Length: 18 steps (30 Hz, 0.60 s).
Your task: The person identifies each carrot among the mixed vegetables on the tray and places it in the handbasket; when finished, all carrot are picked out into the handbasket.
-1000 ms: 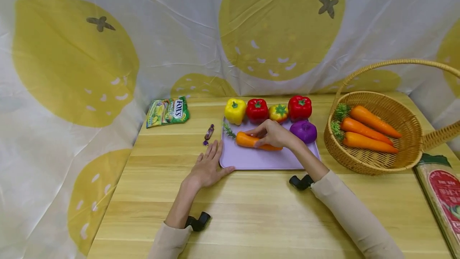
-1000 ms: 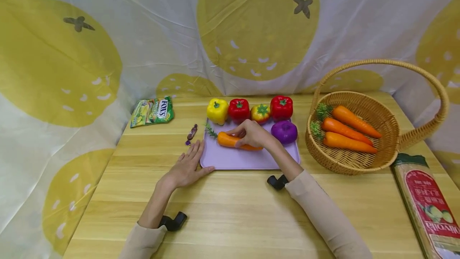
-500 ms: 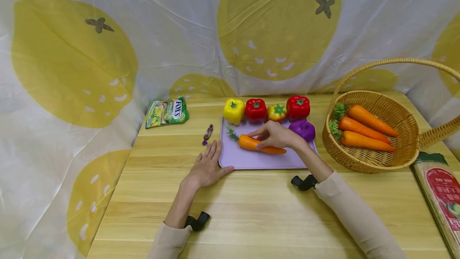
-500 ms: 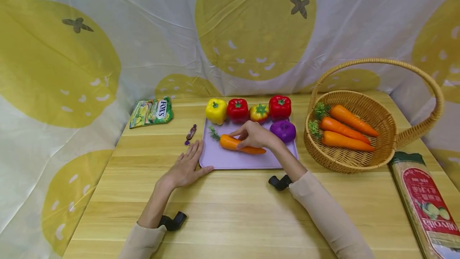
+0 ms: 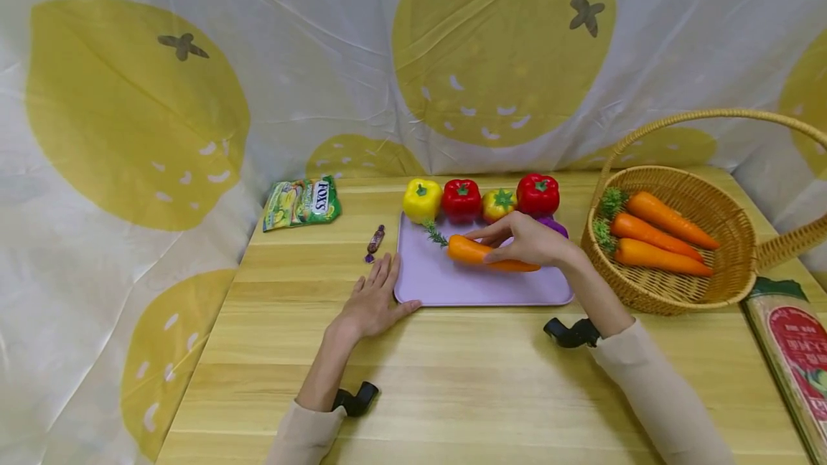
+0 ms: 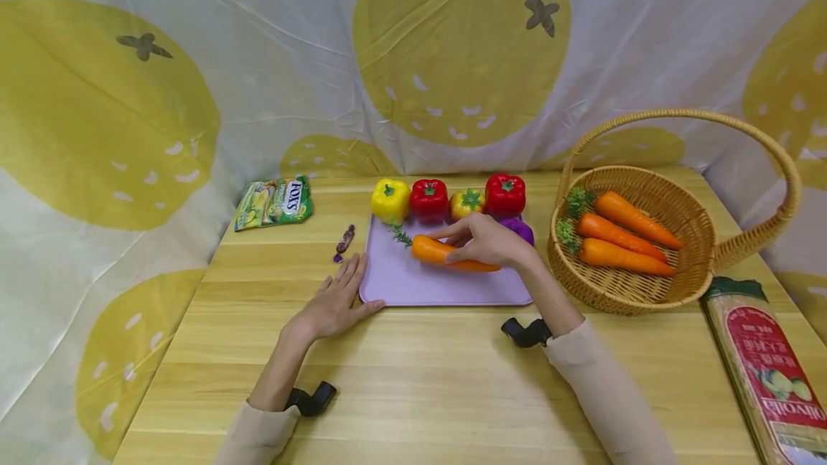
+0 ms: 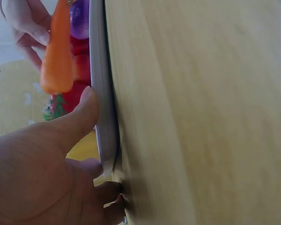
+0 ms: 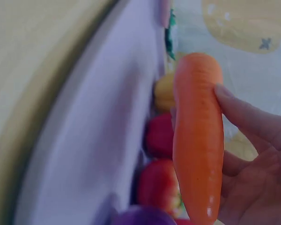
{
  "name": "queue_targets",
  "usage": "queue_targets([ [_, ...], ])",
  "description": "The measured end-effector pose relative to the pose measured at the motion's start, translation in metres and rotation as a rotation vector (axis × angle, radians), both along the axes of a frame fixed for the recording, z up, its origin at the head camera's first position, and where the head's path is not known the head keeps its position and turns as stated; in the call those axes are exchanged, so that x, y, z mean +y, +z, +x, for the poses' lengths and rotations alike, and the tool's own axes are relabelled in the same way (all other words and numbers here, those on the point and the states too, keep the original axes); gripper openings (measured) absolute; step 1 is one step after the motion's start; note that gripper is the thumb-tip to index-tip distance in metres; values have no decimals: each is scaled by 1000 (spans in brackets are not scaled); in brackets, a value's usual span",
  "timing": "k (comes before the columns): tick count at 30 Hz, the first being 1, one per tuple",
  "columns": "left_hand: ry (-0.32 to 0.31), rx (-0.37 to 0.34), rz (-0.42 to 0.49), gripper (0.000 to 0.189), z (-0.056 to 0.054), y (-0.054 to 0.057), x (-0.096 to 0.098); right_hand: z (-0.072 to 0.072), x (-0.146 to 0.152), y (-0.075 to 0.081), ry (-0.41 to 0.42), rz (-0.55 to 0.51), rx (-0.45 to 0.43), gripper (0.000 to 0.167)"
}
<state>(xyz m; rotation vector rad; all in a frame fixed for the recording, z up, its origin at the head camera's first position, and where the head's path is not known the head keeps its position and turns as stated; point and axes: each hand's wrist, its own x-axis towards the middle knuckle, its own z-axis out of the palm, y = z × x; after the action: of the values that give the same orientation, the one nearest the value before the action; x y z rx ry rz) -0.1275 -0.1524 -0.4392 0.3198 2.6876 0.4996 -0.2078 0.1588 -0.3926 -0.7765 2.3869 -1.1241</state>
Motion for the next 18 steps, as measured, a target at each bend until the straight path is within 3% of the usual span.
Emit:
queue_targets([
  [10, 0, -3, -2, 94, 0, 0, 1, 12, 57, 31, -5, -42, -33, 43],
  [18, -4, -4, -4, 94, -1, 1, 1, 27, 122, 62, -146, 39, 30, 44],
])
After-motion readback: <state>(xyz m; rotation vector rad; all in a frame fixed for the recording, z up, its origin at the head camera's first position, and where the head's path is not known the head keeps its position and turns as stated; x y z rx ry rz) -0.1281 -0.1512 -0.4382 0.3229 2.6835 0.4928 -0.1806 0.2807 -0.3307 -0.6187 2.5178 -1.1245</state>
